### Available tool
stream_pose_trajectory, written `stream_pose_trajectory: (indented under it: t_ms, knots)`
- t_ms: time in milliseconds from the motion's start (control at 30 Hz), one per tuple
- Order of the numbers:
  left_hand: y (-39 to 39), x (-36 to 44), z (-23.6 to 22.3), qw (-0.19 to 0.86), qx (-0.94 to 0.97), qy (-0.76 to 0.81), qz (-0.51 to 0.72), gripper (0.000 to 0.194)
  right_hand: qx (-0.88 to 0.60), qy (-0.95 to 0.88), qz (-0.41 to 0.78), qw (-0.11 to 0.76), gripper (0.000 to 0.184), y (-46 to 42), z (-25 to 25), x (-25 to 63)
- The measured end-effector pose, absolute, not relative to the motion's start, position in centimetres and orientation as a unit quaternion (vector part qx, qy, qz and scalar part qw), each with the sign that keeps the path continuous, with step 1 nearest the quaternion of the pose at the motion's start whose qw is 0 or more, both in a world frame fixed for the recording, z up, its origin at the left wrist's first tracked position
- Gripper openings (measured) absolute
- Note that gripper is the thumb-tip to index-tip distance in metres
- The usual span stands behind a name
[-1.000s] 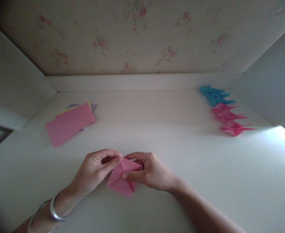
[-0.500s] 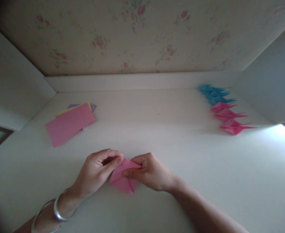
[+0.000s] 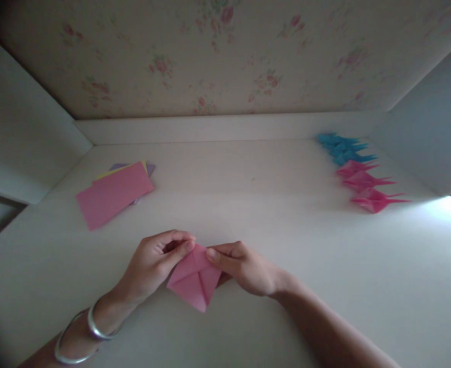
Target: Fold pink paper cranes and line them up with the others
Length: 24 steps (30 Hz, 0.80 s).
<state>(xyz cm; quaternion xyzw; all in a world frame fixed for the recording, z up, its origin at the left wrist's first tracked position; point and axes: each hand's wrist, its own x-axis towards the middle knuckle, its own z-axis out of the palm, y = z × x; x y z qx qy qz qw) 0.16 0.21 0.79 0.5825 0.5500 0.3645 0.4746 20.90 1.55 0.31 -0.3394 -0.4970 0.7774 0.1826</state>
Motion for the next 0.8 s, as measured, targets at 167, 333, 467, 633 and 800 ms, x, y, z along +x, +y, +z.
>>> stream_pose_trajectory:
  t_ms: [167,333,467,633,800]
  knots:
    - [0.5,0.1,0.7,0.505,0.565,0.548,0.354,0.019,-0.343,-0.473,0.789,0.190,0.047,1.5,-0.2,20.8]
    - [0.6,0.0,0.4,0.535,0.537,0.543,0.360,0.017,-0.321,-0.444,0.812,0.202,0.044,1.6,-0.2,20.8]
    - [0.8,-0.2,0.3,0.561,0.509,0.544,0.361,0.015,-0.299,-0.420,0.831,0.209,0.042,1.6,-0.3,20.9]
    - [0.9,-0.2,0.2,0.576,0.492,0.541,0.367,0.014,-0.343,-0.381,0.825,0.237,0.062,1.5,-0.8,20.9]
    - [0.8,-0.2,0.1,0.594,0.462,0.541,0.376,0.015,-0.364,-0.416,0.796,0.246,0.058,1.4,-0.8,21.4]
